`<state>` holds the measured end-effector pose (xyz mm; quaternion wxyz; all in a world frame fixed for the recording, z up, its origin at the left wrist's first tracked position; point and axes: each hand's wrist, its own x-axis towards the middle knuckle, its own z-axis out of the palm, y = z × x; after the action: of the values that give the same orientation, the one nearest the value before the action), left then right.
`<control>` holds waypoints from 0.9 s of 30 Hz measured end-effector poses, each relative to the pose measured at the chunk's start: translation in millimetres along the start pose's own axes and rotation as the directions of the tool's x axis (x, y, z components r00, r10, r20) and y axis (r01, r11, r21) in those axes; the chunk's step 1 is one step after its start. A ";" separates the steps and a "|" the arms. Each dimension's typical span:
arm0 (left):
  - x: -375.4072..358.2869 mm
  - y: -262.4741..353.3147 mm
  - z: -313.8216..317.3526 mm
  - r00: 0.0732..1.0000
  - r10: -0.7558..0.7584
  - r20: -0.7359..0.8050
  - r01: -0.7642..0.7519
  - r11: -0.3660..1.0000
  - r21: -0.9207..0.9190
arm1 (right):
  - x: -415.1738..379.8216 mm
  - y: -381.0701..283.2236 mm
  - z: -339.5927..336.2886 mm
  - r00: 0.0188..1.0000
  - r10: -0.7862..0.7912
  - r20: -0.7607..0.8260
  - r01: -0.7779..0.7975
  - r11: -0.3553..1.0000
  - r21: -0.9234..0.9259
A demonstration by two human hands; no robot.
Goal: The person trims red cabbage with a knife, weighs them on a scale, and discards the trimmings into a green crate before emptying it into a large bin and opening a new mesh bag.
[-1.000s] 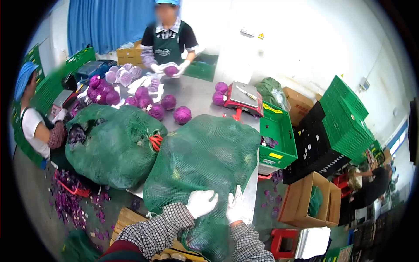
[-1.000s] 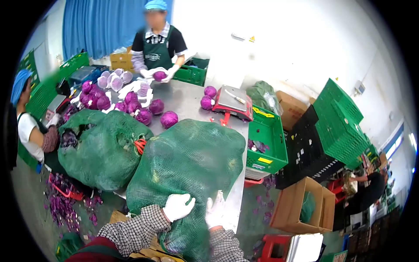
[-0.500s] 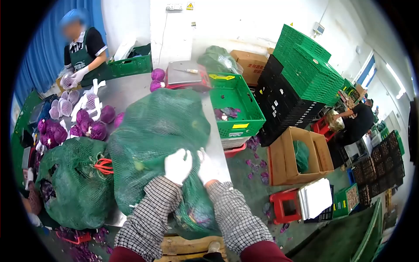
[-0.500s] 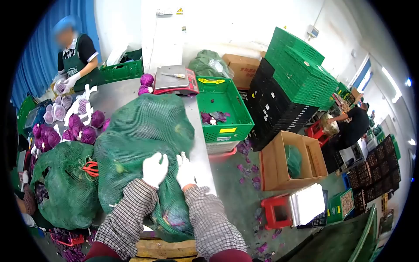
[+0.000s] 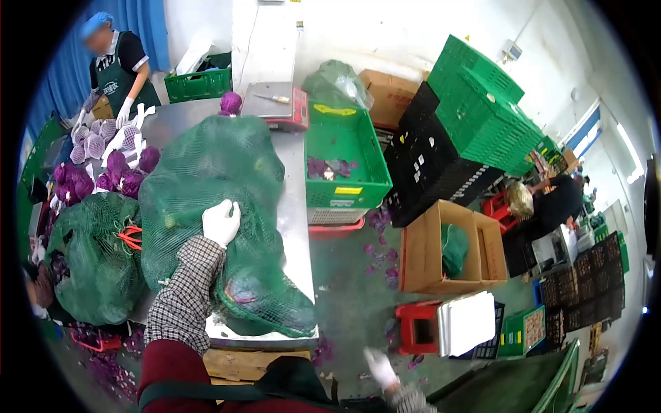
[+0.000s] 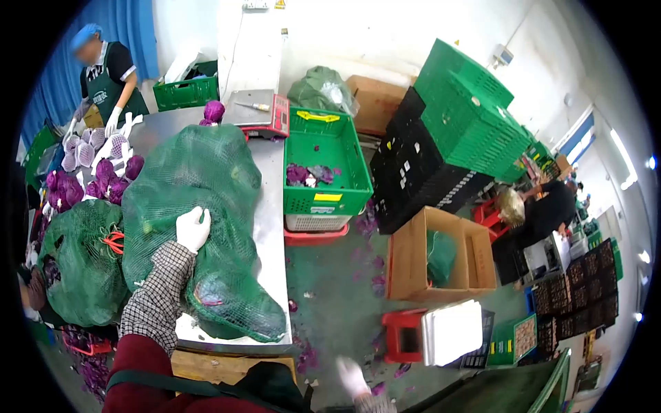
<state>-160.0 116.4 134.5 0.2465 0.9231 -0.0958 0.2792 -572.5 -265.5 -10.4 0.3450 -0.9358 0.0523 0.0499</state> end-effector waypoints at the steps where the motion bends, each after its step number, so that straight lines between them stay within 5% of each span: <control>1: -0.5 2.0 -2.3 0.999 -0.031 0.034 0.030 0.999 0.017 | -42.5 9.0 -12.2 0.909 0.392 0.140 -0.404 0.912 0.067; 2: 0.2 4.5 -4.2 0.999 -0.032 0.033 0.032 0.999 0.025 | -114.4 98.4 15.7 0.996 -0.088 0.000 0.087 0.984 -0.157; 3: -0.3 6.0 -5.6 0.999 -0.035 0.036 0.034 0.999 0.036 | -133.9 78.9 -6.3 0.896 0.417 0.149 -0.443 0.858 0.259; 4: -1.6 6.2 -6.3 0.998 -0.041 0.041 0.039 0.998 0.049 | -153.4 46.6 -35.7 0.549 0.694 0.466 -0.816 0.325 0.479; 6: -2.9 6.6 -3.0 0.999 0.004 -0.037 -0.002 0.998 0.065 | -147.7 40.7 -76.9 0.638 0.677 0.366 -0.755 0.458 0.470; 7: -6.9 4.8 -2.4 0.999 0.011 -0.037 -0.007 0.996 0.092 | -130.3 46.1 -92.6 0.743 0.585 0.324 -0.634 0.462 0.620; 8: -5.1 4.9 -3.3 0.998 0.031 -0.045 -0.026 0.994 0.106 | -100.5 48.7 -116.9 0.965 0.226 0.136 -0.241 0.964 0.112; 9: -3.5 10.5 -7.9 0.999 -0.030 -0.025 0.033 0.995 0.098 | -44.5 25.4 -146.2 0.980 0.151 0.130 -0.141 0.986 -0.087; 10: -4.4 13.8 -10.7 0.996 -0.086 0.000 0.086 0.992 0.089 | 11.0 -6.1 -168.2 0.883 0.430 0.187 -0.468 0.827 0.311; 11: -7.2 3.2 -2.9 0.998 -0.051 -0.041 0.054 0.997 0.061 | 53.9 5.4 -179.9 0.986 -0.125 0.108 0.112 0.987 0.117; 12: -5.7 -6.1 6.8 0.996 -0.026 -0.090 0.030 0.999 0.043 | 107.2 -51.8 -202.7 0.972 -0.220 0.084 0.197 0.955 0.221; 13: -1.2 -6.2 7.2 0.996 -0.015 -0.093 0.020 0.998 0.058 | 153.6 -91.2 -213.5 0.949 -0.189 0.253 0.108 0.947 0.303; 15: -5.0 -13.8 4.9 0.995 -0.015 -0.099 0.027 0.993 0.117 | 229.0 -146.6 -203.7 0.673 -0.618 0.406 0.502 0.785 0.363; 18: -8.6 2.7 -13.1 0.997 -0.004 -0.071 0.022 0.965 0.262 | 266.6 -199.6 -150.1 0.167 -0.871 0.463 0.673 0.444 0.592; 21: -19.5 2.5 -22.9 0.968 -0.218 0.123 0.153 0.904 0.400 | 259.4 -209.3 -134.4 -0.203 -0.820 0.535 0.164 0.510 0.844; 23: -17.3 18.5 -36.9 0.915 -0.349 0.201 0.188 0.811 0.554 | 284.5 -223.2 -161.0 -0.305 -0.827 0.472 0.196 0.431 0.881; 26: -32.8 41.7 -54.9 0.905 -0.417 0.084 0.259 0.696 0.670 | 311.7 -242.8 -198.9 -0.587 -0.645 0.490 0.234 0.444 0.865; 27: -35.1 51.6 -62.1 0.859 -0.507 0.068 0.300 0.606 0.737 | 313.9 -234.5 -199.6 -0.600 -0.684 0.415 0.194 0.379 0.905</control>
<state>-234.3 105.0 180.3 -0.0826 0.9713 0.1981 0.1020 -219.4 -237.9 250.2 0.3660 -0.3201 -0.7149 0.5025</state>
